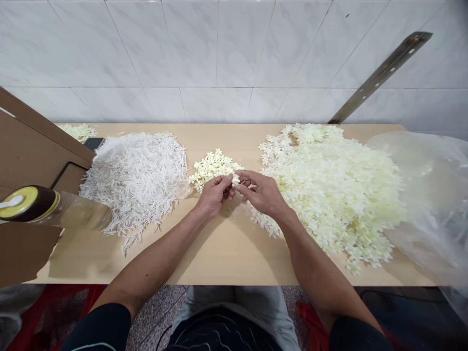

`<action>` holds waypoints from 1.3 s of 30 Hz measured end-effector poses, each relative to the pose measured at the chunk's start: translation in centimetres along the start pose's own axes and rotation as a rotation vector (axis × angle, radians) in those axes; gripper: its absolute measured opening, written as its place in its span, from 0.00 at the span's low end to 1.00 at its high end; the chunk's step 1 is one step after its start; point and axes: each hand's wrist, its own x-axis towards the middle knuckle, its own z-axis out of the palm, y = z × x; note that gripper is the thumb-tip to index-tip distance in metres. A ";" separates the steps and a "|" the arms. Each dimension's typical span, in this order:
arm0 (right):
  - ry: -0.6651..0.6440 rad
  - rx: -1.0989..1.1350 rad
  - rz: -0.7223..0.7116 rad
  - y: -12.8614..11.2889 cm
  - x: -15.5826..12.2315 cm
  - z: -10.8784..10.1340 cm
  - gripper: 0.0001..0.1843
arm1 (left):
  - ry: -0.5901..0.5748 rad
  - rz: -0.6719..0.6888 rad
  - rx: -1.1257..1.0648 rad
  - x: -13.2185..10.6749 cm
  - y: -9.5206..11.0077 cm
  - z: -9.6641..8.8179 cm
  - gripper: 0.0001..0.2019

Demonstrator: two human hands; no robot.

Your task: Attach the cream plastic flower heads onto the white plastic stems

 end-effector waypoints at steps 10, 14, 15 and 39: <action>0.113 0.298 0.207 -1.5 0.1 -0.7 0.20 | -0.023 0.033 0.011 -0.6 0.2 0.7 0.20; 0.120 0.365 0.199 -1.1 0.2 -0.4 0.21 | -0.063 0.000 -0.043 -0.6 0.6 0.7 0.18; 0.119 0.353 0.179 -1.0 0.2 -0.3 0.22 | -0.059 -0.005 -0.050 -0.6 0.6 0.7 0.18; 0.330 -0.389 -0.209 0.1 0.0 0.6 0.12 | 0.000 0.013 0.043 -1.2 0.1 1.1 0.14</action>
